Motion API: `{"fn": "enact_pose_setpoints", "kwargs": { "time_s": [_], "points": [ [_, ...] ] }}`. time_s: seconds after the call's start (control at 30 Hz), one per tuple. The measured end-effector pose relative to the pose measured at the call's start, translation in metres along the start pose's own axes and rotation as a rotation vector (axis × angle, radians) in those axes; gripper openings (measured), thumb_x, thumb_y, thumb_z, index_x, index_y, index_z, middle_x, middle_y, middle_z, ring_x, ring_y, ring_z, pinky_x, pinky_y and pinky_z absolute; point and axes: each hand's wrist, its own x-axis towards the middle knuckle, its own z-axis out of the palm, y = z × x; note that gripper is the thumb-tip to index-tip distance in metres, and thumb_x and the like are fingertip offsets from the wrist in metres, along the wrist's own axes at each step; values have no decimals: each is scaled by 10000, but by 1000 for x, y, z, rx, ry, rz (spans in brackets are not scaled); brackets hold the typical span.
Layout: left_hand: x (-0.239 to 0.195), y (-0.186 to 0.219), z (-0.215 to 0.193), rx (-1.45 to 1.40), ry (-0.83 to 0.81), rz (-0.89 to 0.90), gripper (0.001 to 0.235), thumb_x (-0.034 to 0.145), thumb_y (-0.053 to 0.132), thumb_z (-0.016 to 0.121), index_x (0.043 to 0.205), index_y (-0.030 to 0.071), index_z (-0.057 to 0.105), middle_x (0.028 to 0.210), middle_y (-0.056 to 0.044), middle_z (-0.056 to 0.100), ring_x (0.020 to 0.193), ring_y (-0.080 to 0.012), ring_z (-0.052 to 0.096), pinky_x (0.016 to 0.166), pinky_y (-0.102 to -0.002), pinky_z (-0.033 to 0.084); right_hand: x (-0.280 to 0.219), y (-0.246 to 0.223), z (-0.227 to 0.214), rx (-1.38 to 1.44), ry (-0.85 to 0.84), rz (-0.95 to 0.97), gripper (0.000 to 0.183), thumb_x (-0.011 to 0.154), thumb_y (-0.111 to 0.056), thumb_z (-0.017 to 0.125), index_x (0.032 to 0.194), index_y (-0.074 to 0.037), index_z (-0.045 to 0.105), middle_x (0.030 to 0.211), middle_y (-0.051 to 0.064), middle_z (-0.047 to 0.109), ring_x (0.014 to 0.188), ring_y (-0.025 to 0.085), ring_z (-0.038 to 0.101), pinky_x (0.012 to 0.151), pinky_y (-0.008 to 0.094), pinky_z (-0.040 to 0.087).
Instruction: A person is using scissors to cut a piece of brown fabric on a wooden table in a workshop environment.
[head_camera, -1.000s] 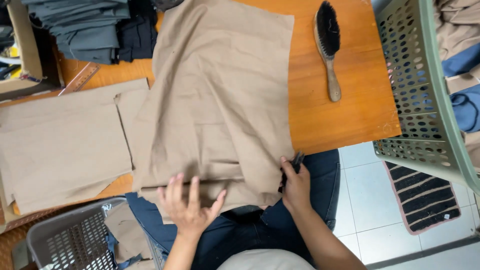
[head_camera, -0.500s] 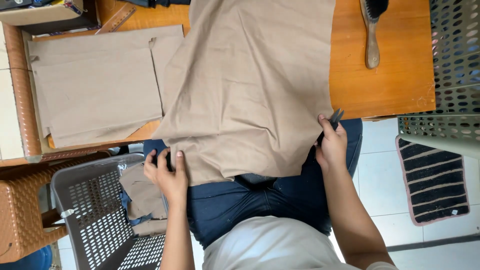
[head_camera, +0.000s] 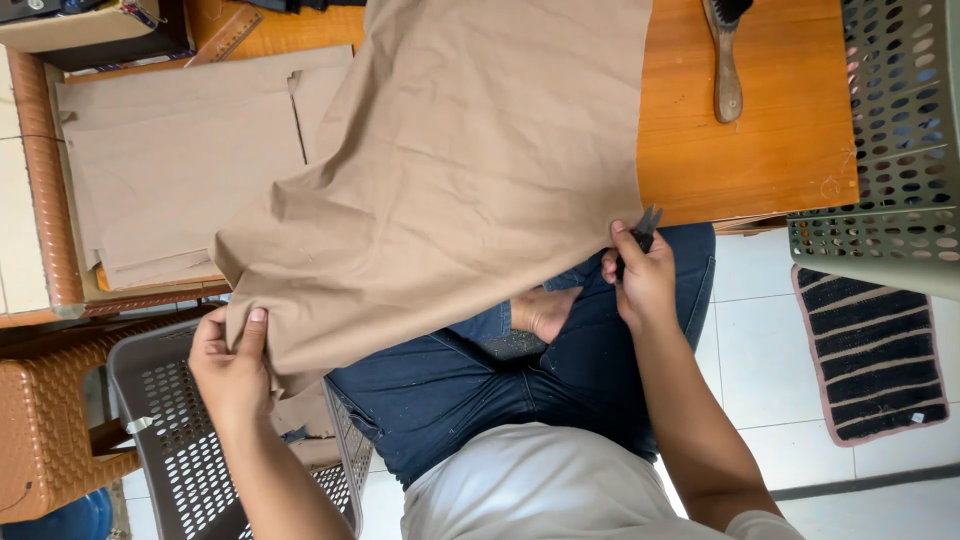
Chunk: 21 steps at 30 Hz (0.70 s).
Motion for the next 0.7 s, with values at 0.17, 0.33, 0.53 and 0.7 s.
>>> {"fn": "enact_pose_setpoints", "kwargs": {
  "time_s": [0.17, 0.33, 0.53, 0.7],
  "points": [
    [-4, 49, -18, 529, -30, -212, 255, 814, 174, 637, 992, 22, 536, 980, -104, 596, 855, -205, 553, 708, -325, 435, -19, 26, 0, -37, -117, 145, 153, 793, -135, 600, 740, -77, 469, 469, 21, 412, 374, 95, 407, 327, 204, 291],
    [-1, 28, -36, 876, 65, -87, 395, 755, 252, 751, 995, -12, 583, 908, -152, 613, 793, -268, 576, 682, -378, 454, -35, 42, -1, 15, -154, 188, 194, 788, -115, 596, 654, -84, 459, 498, 7, 417, 390, 85, 423, 379, 195, 339],
    [-11, -30, -42, 1602, 202, 78, 719, 685, 693, 641, 973, 34, 640, 869, -220, 641, 783, -404, 545, 622, -468, 396, -34, 50, -13, 104, -223, 239, 231, 812, -130, 562, 615, -90, 448, 424, 37, 426, 349, 98, 376, 339, 214, 275],
    [-74, 56, 82, 362, -850, -109, 81, 719, 137, 643, 739, 119, 719, 756, 17, 725, 725, -56, 648, 700, -187, 478, -34, 44, -10, 131, -226, 229, 229, 776, -66, 595, 581, -74, 475, 406, 25, 413, 358, 78, 397, 321, 189, 288]
  ]
}}
